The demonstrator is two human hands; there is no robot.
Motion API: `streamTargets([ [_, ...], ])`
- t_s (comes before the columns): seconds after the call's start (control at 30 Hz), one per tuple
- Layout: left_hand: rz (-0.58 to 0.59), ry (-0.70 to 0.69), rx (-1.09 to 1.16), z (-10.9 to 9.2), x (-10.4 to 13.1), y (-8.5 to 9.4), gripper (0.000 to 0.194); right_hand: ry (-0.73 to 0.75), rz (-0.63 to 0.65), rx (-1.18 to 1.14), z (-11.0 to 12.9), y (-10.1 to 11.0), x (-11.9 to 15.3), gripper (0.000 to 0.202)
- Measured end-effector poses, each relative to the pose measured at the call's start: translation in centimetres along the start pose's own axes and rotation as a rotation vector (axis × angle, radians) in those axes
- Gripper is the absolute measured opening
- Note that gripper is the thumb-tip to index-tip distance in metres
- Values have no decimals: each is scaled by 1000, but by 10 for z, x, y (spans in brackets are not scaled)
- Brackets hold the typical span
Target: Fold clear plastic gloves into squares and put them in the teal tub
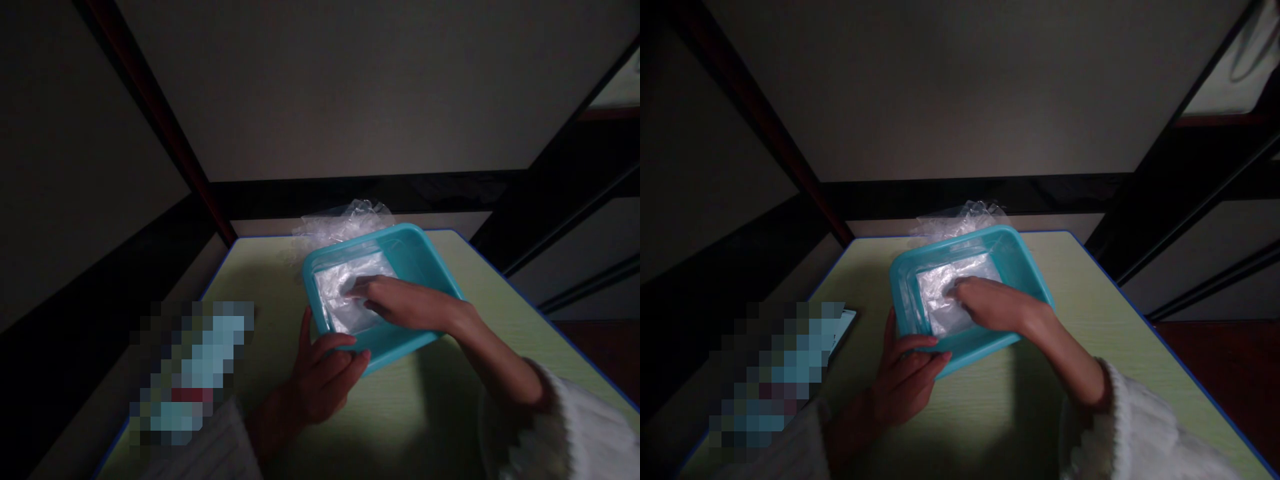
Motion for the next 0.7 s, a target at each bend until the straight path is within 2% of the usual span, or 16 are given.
streamTargets([
  [0.4, -14, 28, -19, 2, 1, 2, 19, -3, -77, -86, -7, 10, -3, 33],
  [0.57, 15, 45, -38, 5, 1, 2, 17, 32, -264, -111, -8, 25, -5, 32],
  [0.7, -23, 46, -67, 11, -2, 7, 18, 65, -518, -94, -1, 54, -1, 29],
])
Point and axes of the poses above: each hand's wrist, its own x-axis away from the middle knuckle, its own y-axis out of the back of the hand, z = x × y, the point moved 8 cm from there along -x, towards the middle knuckle, and after that the axes turned 9 degrees about -z, right-handed, at the moved point
